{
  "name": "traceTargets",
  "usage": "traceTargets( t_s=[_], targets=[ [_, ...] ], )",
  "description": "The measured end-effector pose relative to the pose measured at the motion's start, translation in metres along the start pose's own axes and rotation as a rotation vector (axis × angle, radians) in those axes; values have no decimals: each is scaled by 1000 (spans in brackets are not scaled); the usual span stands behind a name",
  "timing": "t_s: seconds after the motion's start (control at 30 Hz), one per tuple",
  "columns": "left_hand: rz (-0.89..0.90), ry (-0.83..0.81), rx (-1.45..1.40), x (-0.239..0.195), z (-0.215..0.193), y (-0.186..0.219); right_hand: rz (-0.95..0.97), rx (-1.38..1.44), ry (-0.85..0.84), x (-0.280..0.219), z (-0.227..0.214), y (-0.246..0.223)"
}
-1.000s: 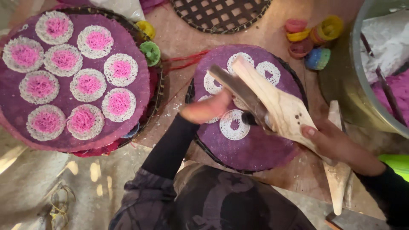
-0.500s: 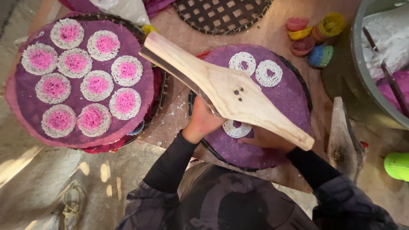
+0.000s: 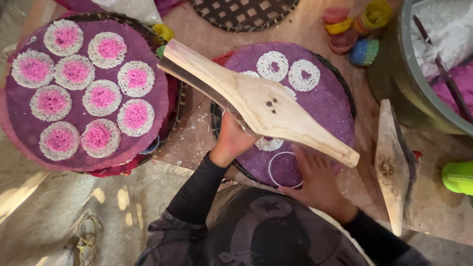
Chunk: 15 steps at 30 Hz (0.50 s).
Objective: The person applies patterns of white and pink paste onto circular purple bases using a wooden tool.
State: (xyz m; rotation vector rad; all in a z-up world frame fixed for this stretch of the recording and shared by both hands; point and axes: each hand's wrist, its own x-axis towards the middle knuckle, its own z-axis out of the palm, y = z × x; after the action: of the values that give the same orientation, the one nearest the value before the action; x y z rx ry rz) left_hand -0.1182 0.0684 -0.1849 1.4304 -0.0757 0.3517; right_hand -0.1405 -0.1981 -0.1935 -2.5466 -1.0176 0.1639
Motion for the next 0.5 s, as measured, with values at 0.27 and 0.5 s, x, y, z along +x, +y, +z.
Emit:
traceTargets(
  t_s=[0.27,0.5],
  targets=[
    [-17,-53,117,-3,7,6,148,37,-243,15,-47,15],
    [253,-143,633,-11,40,44,355,781,-671,9,-136,57]
  ],
)
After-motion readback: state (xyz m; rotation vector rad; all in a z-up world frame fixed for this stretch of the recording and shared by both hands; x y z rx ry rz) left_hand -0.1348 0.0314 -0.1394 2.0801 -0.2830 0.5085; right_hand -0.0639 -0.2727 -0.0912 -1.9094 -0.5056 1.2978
